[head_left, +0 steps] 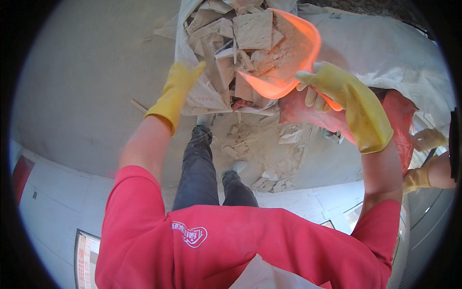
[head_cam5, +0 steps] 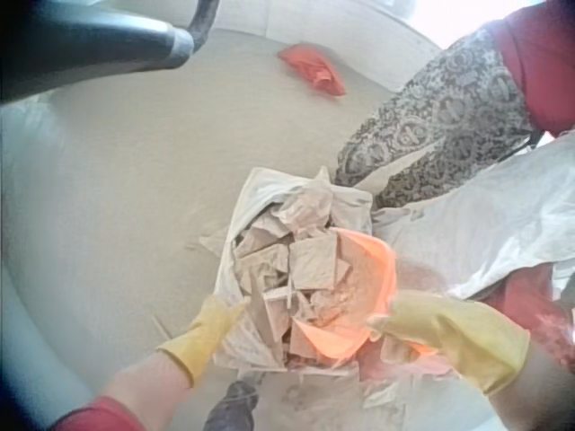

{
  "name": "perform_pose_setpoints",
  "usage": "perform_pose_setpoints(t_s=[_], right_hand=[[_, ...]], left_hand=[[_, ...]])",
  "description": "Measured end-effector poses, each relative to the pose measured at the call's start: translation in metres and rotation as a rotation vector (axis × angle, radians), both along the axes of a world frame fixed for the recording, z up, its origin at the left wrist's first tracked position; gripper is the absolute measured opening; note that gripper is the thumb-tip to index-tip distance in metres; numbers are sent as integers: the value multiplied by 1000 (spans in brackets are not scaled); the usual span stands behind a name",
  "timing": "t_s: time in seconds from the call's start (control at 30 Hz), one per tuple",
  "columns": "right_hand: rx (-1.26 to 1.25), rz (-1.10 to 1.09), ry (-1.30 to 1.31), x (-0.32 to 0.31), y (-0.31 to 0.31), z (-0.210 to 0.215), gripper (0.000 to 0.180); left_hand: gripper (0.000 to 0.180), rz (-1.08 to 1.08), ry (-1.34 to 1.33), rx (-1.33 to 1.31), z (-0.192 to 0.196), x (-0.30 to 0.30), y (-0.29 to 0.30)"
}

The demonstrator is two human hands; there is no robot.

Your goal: The person picks up pieces of floor debris by hand and using a dustpan, placing them into large bags. They use a metal scraper to loosen stuck material and eventually move the bags onto a cart.

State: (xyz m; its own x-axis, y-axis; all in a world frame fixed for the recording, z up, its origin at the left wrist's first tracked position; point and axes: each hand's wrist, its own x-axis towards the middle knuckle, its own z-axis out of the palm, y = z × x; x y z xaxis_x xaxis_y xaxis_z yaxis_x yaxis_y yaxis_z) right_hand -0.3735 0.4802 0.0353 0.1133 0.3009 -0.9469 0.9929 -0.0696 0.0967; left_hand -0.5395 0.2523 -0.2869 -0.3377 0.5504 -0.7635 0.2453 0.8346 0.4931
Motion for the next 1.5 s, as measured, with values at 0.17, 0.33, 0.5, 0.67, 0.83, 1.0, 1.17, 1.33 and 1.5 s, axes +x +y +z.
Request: perform_pose_setpoints(t_s=[0.17,0.33,0.5,0.67,0.83,1.0,1.17,1.33,1.5], right_hand=[[7,68,13,-17,3,-5,37],[-81,31,-29,-13,-1,-18,36],[20,134,-34,-1,2,-26,35],[-64,139,-89,3,1,-36,33],[-204,283,-170,11,-21,-41,33],[-92,185,-132,6,-28,-20,36],[-150,279,-105,-8,-41,-12,36],[-262,984,293,-4,-44,-45,29],[-18,1152,376,31,-48,-80,23]], left_hand=[[69,511,-326,-219,-2,20,19],[73,330,-490,-153,-51,26,11],[57,40,-31,-108,-86,33,20],[55,-378,42,-37,-48,27,8],[54,-367,42,-175,-2,20,15],[57,-246,-55,-182,11,17,19],[59,-194,-40,-80,7,9,9],[55,-446,31,-107,-22,0,13],[54,-573,46,-61,-75,0,7]])
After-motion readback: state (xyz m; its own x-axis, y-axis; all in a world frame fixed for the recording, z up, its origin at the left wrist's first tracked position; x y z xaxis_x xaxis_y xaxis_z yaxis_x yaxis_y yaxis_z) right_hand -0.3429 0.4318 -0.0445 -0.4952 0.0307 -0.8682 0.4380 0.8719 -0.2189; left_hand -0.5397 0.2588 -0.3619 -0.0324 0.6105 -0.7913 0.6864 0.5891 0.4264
